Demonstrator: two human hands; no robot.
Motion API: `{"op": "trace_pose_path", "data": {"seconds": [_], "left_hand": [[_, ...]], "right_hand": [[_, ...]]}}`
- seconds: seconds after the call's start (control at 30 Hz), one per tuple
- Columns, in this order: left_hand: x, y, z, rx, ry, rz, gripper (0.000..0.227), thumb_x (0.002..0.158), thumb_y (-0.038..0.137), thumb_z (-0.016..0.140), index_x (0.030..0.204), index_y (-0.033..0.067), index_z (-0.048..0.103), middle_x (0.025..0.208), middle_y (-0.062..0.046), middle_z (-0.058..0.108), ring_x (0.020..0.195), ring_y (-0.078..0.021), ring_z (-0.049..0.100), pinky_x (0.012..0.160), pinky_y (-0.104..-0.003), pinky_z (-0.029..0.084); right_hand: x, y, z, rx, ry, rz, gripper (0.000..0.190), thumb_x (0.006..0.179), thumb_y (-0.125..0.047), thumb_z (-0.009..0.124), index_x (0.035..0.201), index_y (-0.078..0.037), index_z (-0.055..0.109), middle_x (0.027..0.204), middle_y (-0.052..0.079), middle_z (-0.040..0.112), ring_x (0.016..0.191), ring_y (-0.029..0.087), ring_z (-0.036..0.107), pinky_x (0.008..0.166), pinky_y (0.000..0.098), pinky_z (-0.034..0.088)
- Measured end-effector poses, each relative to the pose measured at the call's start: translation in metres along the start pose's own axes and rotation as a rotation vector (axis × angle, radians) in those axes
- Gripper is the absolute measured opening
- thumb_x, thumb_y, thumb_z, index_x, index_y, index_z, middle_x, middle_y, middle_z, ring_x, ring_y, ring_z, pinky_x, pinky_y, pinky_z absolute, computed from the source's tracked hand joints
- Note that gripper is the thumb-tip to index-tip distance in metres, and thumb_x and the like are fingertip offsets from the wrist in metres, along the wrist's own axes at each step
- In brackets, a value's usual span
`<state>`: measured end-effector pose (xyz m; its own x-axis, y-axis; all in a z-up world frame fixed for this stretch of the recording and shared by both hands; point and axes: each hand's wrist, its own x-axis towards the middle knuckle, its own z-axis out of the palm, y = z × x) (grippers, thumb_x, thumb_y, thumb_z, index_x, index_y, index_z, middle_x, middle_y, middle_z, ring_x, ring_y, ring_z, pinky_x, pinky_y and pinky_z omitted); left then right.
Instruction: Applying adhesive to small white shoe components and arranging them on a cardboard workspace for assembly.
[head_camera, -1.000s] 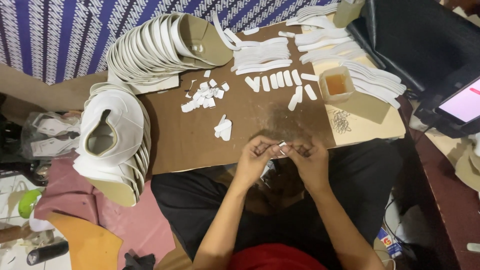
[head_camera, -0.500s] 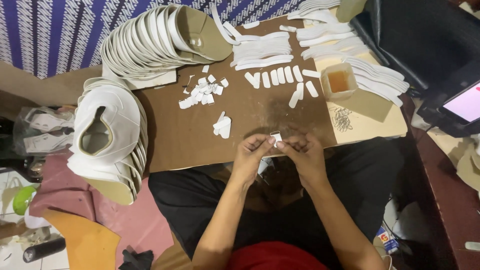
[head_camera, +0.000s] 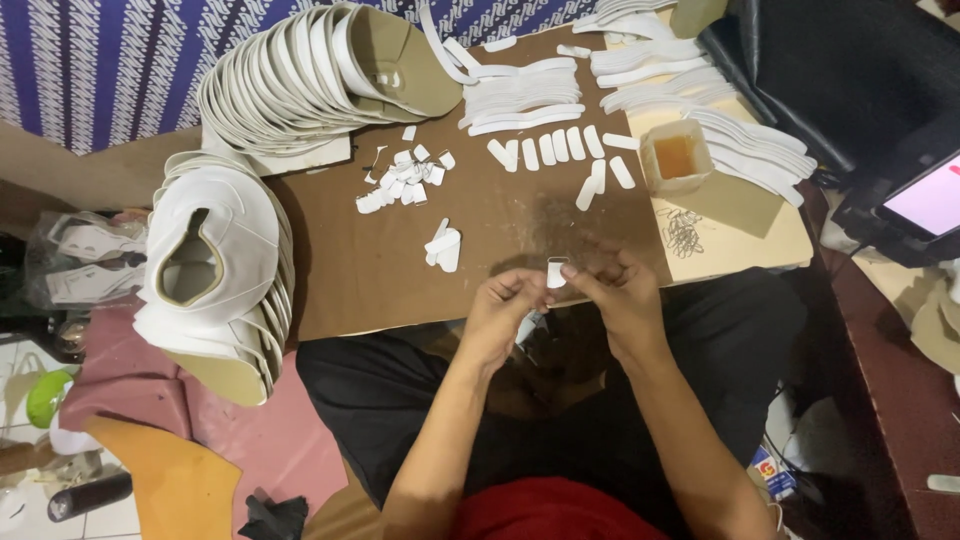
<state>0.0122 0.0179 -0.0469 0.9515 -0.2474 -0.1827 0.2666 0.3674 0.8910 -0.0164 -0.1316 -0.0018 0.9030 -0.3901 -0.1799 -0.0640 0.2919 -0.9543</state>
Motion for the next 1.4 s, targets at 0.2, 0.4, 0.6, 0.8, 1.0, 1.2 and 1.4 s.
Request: {"op": "trace_pose_path", "data": {"seconds": [0.2, 0.4, 0.6, 0.8, 1.0, 1.2, 1.4], "left_hand": [[-0.009, 0.028, 0.014, 0.398, -0.008, 0.144, 0.016, 0.088, 0.017, 0.082, 0.094, 0.0032, 0.077, 0.069, -0.005, 0.070, 0.070, -0.0084, 0.063, 0.066, -0.023, 0.052], [-0.005, 0.005, -0.002, 0.451, 0.016, 0.132, 0.012, 0.089, 0.019, 0.081, 0.094, 0.0087, 0.078, 0.067, -0.001, 0.069, 0.069, -0.0058, 0.058, 0.067, -0.022, 0.049], [0.007, 0.010, 0.001, 0.361, 0.063, 0.077, 0.018, 0.087, 0.020, 0.083, 0.100, 0.0087, 0.078, 0.079, -0.004, 0.075, 0.076, -0.0082, 0.067, 0.075, -0.025, 0.056], [0.123, -0.031, -0.116, 0.624, 0.416, 0.211, 0.013, 0.087, 0.015, 0.075, 0.087, 0.0028, 0.076, 0.072, -0.017, 0.068, 0.078, -0.0233, 0.063, 0.070, -0.042, 0.051], [0.250, -0.004, -0.220, 1.010, 0.780, 0.305, 0.013, 0.076, 0.026, 0.086, 0.087, 0.0261, 0.081, 0.067, -0.001, 0.069, 0.073, -0.0246, 0.072, 0.073, -0.038, 0.053], [0.222, 0.023, -0.184, 1.072, 0.809, 0.290, 0.025, 0.077, 0.026, 0.086, 0.086, 0.0156, 0.066, 0.066, -0.005, 0.067, 0.074, -0.0308, 0.072, 0.072, -0.042, 0.053], [0.216, 0.012, -0.145, 1.337, 0.793, 0.727, 0.012, 0.090, 0.025, 0.074, 0.083, 0.0172, 0.070, 0.072, -0.007, 0.062, 0.074, -0.0300, 0.068, 0.067, -0.038, 0.054]], "right_hand": [[-0.012, -0.021, 0.014, -0.040, -0.040, 0.028, 0.049, 0.078, -0.022, 0.090, 0.113, 0.002, 0.064, 0.083, 0.010, 0.064, 0.076, 0.017, 0.064, 0.077, 0.0324, 0.057], [0.001, -0.002, 0.002, -0.247, -0.078, 0.019, 0.035, 0.079, -0.020, 0.091, 0.096, -0.003, 0.065, 0.081, 0.008, 0.067, 0.074, 0.014, 0.065, 0.074, 0.0285, 0.055], [0.004, 0.001, 0.011, -0.173, -0.095, 0.064, 0.043, 0.078, -0.015, 0.090, 0.110, 0.000, 0.065, 0.081, 0.010, 0.071, 0.084, 0.017, 0.068, 0.082, 0.0289, 0.054], [0.015, 0.011, 0.002, -0.169, -0.177, 0.120, 0.060, 0.094, -0.023, 0.071, 0.144, 0.000, 0.049, 0.127, 0.022, 0.069, 0.116, 0.032, 0.067, 0.102, 0.0464, 0.051], [0.026, 0.024, -0.008, -0.316, -0.017, 0.227, 0.049, 0.096, -0.024, 0.071, 0.138, -0.002, 0.058, 0.122, 0.019, 0.062, 0.108, 0.029, 0.065, 0.100, 0.0475, 0.050], [0.052, 0.063, -0.025, -0.366, 0.050, 0.152, 0.041, 0.100, -0.021, 0.068, 0.135, -0.002, 0.060, 0.121, 0.020, 0.062, 0.110, 0.032, 0.067, 0.098, 0.0464, 0.051], [0.053, 0.067, -0.025, -0.416, 0.076, 0.105, 0.032, 0.101, -0.017, 0.065, 0.129, -0.001, 0.064, 0.116, 0.021, 0.063, 0.106, 0.032, 0.067, 0.092, 0.0485, 0.056]]}}
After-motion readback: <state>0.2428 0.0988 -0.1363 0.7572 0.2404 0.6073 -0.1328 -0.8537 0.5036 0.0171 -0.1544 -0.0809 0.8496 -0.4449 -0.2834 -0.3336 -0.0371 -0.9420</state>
